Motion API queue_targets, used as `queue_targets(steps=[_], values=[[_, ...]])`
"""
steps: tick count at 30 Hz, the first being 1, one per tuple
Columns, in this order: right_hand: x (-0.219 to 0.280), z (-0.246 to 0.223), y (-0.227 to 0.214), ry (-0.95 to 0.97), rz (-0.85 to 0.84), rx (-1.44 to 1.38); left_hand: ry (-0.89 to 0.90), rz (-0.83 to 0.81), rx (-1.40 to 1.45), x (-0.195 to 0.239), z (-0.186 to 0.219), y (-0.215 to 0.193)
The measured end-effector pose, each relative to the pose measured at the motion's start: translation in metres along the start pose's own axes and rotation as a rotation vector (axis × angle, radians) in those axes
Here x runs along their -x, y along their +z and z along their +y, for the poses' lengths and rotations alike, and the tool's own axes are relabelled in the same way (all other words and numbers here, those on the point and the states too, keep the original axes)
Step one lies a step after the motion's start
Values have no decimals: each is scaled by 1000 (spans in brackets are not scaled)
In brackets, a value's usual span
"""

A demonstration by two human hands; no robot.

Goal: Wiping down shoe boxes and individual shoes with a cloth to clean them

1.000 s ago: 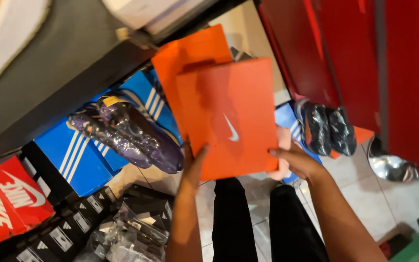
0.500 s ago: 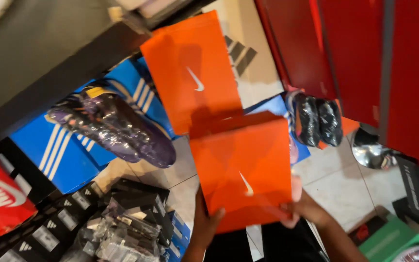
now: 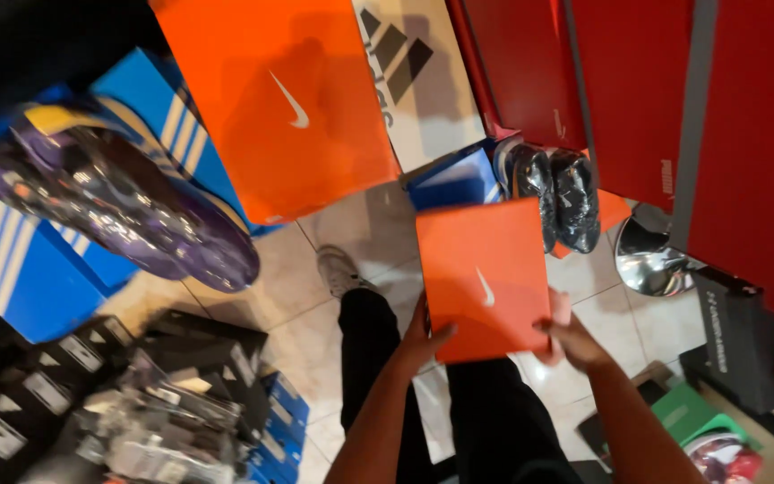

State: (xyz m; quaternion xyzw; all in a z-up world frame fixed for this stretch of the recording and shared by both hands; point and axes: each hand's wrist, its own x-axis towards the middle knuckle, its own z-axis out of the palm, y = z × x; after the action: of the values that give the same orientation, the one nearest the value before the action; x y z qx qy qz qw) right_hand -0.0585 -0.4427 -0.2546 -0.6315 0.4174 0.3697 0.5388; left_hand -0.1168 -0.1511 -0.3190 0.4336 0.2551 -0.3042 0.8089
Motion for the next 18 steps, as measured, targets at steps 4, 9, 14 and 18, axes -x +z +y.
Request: queue_targets(steps=[4, 9, 14, 18], values=[[-38, -26, -19, -158, 46, 105, -10, -21, -92, -65, -50, 12], [-54, -27, -43, -260, 244, 310, -9, 74, -194, -88, -87, 37], [-26, -33, -43, -583, 496, 355, -45, 194, -174, -74, -54, 61], [7, -53, -6, -1080, 481, 553, -257, 193, -205, -57, 2, 59]])
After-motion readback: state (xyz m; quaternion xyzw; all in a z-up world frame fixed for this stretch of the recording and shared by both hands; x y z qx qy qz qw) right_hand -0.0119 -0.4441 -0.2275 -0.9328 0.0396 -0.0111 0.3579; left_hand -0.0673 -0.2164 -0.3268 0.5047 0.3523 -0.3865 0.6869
